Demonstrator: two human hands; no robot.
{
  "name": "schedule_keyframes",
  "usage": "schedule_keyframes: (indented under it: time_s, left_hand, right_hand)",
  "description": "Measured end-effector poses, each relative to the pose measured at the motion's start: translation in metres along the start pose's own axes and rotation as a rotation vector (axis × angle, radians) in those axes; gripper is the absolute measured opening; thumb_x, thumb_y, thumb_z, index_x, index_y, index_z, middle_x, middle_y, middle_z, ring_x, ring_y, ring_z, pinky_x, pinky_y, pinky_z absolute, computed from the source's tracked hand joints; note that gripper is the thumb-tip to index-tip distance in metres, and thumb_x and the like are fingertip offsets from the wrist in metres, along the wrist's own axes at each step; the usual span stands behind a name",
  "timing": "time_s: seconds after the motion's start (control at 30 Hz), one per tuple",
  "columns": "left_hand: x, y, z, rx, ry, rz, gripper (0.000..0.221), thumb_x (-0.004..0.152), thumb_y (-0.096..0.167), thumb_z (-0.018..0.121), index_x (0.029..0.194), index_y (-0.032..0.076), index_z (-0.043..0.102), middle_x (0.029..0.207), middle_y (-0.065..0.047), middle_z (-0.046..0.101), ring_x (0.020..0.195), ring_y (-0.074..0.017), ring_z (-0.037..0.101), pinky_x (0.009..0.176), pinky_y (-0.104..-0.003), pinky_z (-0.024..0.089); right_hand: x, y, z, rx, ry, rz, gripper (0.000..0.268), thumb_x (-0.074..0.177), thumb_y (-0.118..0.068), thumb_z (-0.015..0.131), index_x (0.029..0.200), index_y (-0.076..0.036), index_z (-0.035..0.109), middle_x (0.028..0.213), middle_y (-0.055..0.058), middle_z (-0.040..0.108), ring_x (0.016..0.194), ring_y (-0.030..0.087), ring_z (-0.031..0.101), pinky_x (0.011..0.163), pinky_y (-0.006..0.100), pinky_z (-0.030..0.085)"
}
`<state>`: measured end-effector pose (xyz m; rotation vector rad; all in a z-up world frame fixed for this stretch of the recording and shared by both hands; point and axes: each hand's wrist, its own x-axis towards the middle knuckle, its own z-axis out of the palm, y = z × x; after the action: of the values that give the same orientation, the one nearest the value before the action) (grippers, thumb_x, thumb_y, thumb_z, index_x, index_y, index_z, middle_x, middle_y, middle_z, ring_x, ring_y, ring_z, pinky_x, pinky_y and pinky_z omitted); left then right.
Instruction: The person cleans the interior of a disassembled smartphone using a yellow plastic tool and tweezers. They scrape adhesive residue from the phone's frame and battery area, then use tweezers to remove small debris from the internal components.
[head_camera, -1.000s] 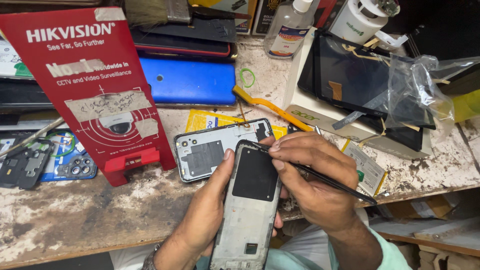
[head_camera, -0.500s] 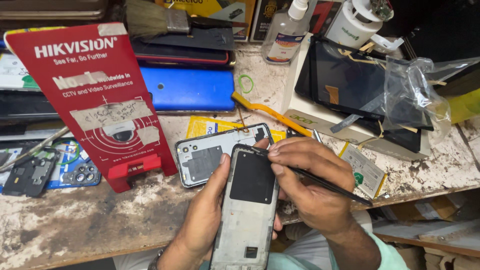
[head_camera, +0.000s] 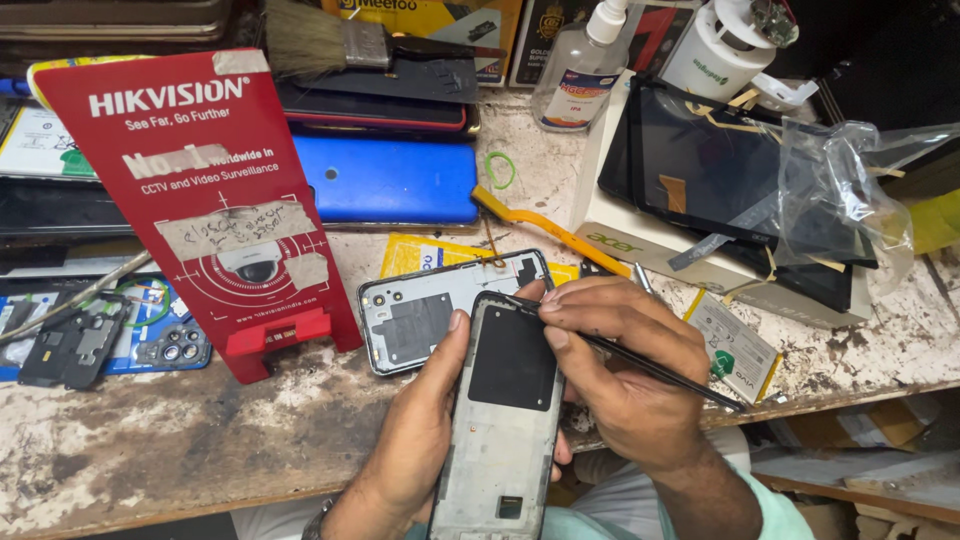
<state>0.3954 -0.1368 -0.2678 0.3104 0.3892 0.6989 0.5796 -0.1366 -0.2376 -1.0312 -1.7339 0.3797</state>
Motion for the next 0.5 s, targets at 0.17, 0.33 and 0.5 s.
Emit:
schedule_keyframes:
  time_s: [0.17,0.33,0.5]
  left_hand:
    - [0.0,0.0007,-0.0007,0.076,0.0,-0.017,0.084,0.103,0.066,0.019,0.123,-0.004,0.062,0.084,-0.024,0.072,0.074,-0.0308,0.074,0.07,-0.04,0.062]
    - [0.0017,-0.002,-0.003,0.109,0.027,-0.044,0.085,0.102,0.067,0.02,0.118,-0.005,0.064,0.083,-0.025,0.073,0.072,-0.031,0.074,0.07,-0.04,0.062]
    - [0.0004,-0.0016,-0.0034,0.104,0.033,-0.042,0.087,0.101,0.068,0.02,0.114,-0.006,0.065,0.083,-0.025,0.073,0.073,-0.031,0.074,0.07,-0.04,0.062]
  right_hand:
    - [0.0032,-0.0012,0.0011,0.007,-0.009,-0.002,0.014,0.09,0.004,0.076,0.103,0.001,0.073,0.105,0.012,0.075,0.104,0.024,0.074,0.094,0.034,0.06]
    - [0.0067,-0.0037,0.0077,0.028,-0.013,-0.049,0.014,0.091,0.005,0.075,0.103,0.001,0.072,0.106,0.012,0.075,0.106,0.024,0.074,0.097,0.034,0.06]
    - [0.0085,-0.0034,0.0083,0.061,-0.016,-0.055,0.014,0.091,0.007,0.074,0.103,0.001,0.072,0.106,0.013,0.075,0.106,0.024,0.074,0.097,0.036,0.06]
